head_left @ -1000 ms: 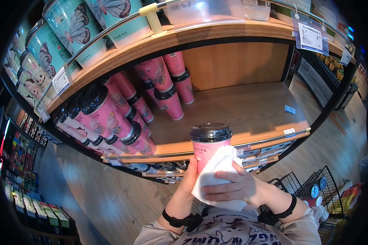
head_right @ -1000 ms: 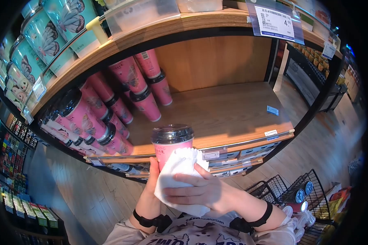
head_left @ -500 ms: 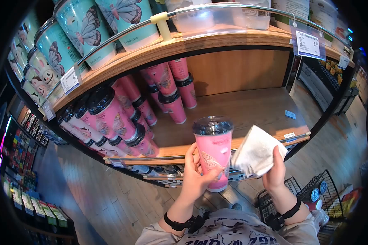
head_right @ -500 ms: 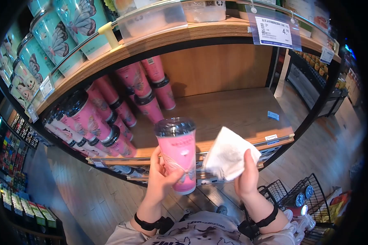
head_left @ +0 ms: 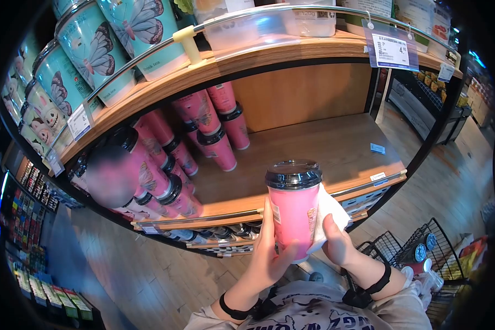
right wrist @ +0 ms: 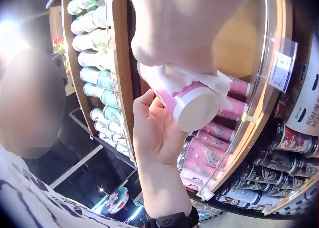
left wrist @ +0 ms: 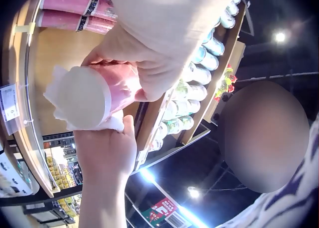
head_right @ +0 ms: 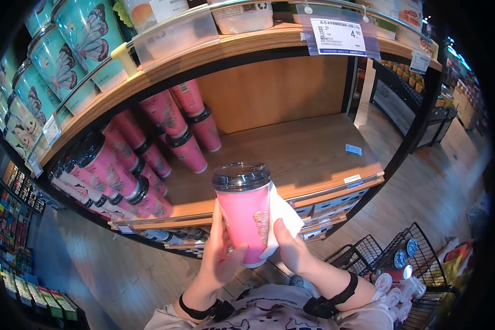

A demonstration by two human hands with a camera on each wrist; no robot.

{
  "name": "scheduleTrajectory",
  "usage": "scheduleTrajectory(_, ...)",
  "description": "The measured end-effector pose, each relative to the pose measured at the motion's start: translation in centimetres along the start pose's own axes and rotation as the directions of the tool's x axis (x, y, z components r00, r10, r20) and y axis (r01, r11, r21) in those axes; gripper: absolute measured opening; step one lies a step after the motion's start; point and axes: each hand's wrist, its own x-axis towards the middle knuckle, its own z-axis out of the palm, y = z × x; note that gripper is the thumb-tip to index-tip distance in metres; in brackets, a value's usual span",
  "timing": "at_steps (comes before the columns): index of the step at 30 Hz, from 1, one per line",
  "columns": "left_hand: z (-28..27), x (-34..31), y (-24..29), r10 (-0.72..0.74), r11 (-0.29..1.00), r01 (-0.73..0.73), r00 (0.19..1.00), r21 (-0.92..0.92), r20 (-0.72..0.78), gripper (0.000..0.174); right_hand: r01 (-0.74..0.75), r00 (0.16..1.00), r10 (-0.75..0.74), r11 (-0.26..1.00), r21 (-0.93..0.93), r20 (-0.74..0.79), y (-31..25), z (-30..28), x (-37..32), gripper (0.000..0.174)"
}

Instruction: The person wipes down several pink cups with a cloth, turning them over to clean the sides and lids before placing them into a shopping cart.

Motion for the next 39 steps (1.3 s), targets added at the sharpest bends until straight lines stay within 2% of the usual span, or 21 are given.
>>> scheduleTrajectory(1,0.1,0.0,0.4,0.002,1.000,-0.002,1.000,-0.005,0.005,0.095,0.002,1.000,-0.002,1.000,-0.004,-0.006,0.0,-0.1,0.0,0.073)
scheduleTrajectory(3,0.5,0.0,1.2,0.042,0.983,-0.038,0.999,0.177,-0.019,0.093,-0.012,1.000,0.012,1.000,-0.023,0.002,-0.1,-0.1,-0.1,0.070)
scheduleTrajectory(4,0.6,0.0,1.0,0.043,0.984,-0.040,0.999,0.174,-0.015,0.093,-0.011,1.000,0.011,1.000,-0.026,-0.003,-0.2,0.0,-0.1,0.070)
scheduleTrajectory(6,0.6,0.0,0.4,0.160,0.955,-0.132,0.983,0.267,-0.086,0.092,0.001,1.000,-0.002,1.000,-0.029,-0.006,-0.5,0.3,-0.1,0.060)
scheduleTrajectory(10,0.9,0.1,0.6,0.145,0.957,-0.101,0.978,0.273,-0.148,0.093,-0.043,0.999,0.043,0.999,0.010,0.004,-0.9,0.4,0.0,0.066)
scheduleTrajectory(15,0.8,0.1,1.0,0.143,0.929,-0.085,0.980,0.359,-0.141,0.097,-0.107,0.994,0.107,0.994,0.035,0.000,-0.8,0.5,0.0,0.057)
scheduleTrajectory(18,0.9,0.3,1.2,0.148,0.933,-0.084,0.976,0.351,-0.160,0.096,-0.105,0.994,0.106,0.994,0.036,-0.024,-0.4,0.4,0.1,0.053)
scheduleTrajectory(22,0.9,0.4,1.8,0.113,0.928,-0.042,0.978,0.370,-0.175,0.095,-0.147,0.987,0.150,0.988,0.049,-0.051,-0.3,0.5,0.3,0.056)
scheduleTrajectory(24,1.0,0.4,1.9,0.096,0.938,-0.024,0.977,0.346,-0.192,0.095,-0.147,0.989,0.145,0.979,0.138,0.026,-0.1,0.4,0.4,0.055)
scheduleTrajectory(28,0.8,0.4,2.0,0.109,0.929,-0.033,0.976,0.370,-0.188,0.096,-0.127,0.992,0.123,0.984,0.122,0.039,0.0,0.2,0.4,0.055)
scheduleTrajectory(30,0.8,0.4,2.2,0.102,0.917,-0.019,0.977,0.398,-0.188,0.097,-0.150,0.987,0.144,0.986,0.071,0.074,0.2,-0.1,0.5,0.068)
scheduleTrajectory(31,0.8,0.5,2.4,0.102,0.917,-0.019,0.977,0.398,-0.188,0.097,-0.150,0.987,0.144,0.986,0.071,0.074,0.1,-0.1,0.5,0.068)
scheduleTrajectory(39,0.8,0.5,2.9,0.092,0.902,-0.002,0.977,0.431,-0.190,0.098,-0.164,0.986,0.164,0.980,0.111,0.010,-0.8,0.9,0.5,0.055)
